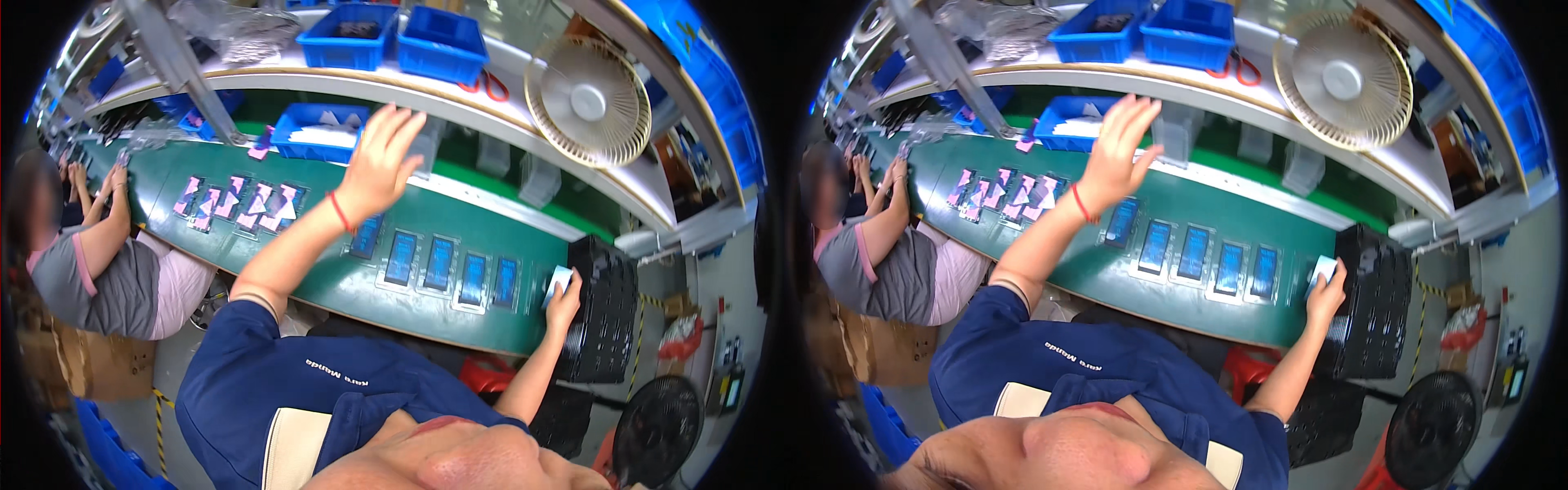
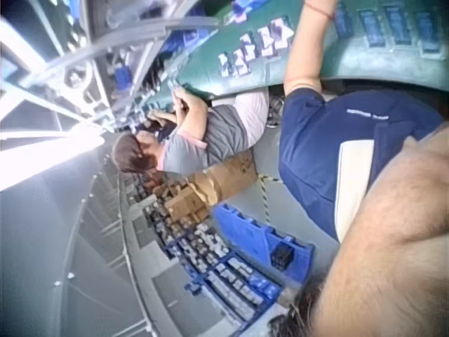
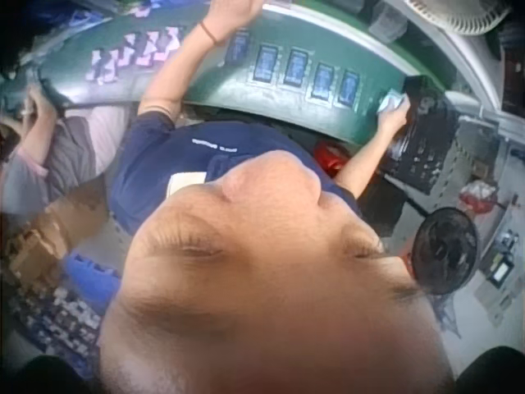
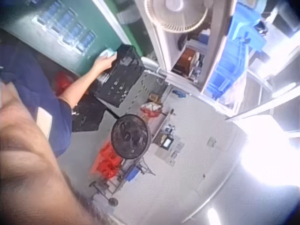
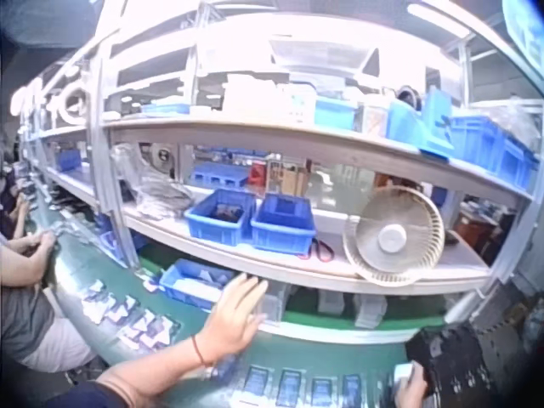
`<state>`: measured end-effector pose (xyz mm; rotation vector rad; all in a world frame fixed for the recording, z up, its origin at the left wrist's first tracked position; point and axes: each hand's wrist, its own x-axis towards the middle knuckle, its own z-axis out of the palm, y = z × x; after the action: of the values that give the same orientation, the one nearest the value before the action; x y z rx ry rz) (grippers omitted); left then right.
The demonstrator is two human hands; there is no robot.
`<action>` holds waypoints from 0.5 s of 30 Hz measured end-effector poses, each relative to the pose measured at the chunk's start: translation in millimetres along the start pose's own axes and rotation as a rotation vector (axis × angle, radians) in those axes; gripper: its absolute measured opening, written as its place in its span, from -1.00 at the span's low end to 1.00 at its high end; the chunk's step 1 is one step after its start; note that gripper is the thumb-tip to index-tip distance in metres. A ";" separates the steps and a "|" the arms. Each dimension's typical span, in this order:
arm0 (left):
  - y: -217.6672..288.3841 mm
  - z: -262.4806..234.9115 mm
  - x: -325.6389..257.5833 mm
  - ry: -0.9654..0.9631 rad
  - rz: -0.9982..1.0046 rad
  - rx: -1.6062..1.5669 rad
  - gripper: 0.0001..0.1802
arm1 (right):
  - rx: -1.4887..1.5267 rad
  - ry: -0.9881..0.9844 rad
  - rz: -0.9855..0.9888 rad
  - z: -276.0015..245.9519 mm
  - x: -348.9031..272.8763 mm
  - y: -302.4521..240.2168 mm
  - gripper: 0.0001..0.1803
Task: The person is sorting small cards and placing them into clear plastic trays on an assembly line.
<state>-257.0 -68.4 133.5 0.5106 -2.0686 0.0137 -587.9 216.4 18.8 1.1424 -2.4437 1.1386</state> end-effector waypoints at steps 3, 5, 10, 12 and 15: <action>-32.5 -4.6 64.1 0.031 0.095 0.227 -0.27 | -0.319 -0.223 0.009 18.1 -13.9 0.5 -0.43; -57.0 17.9 92.7 0.022 0.178 0.438 -0.23 | -0.345 -0.186 0.023 24.0 -21.6 -4.8 -0.46; -91.9 40.3 121.9 -0.023 0.202 0.346 -0.50 | -0.498 -0.049 -0.092 35.2 -39.6 -9.8 -0.47; -91.3 35.7 128.2 -0.017 0.213 0.324 -0.53 | -0.491 -0.058 -0.039 35.9 -38.8 -15.4 -0.47; -93.2 13.8 131.5 0.030 0.262 0.393 -0.50 | -0.451 -0.060 0.029 34.4 -37.2 -24.9 -0.48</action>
<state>-292.9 -202.5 216.6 0.4657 -2.0968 0.5876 -540.4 202.3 -8.4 1.0096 -2.5811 0.5169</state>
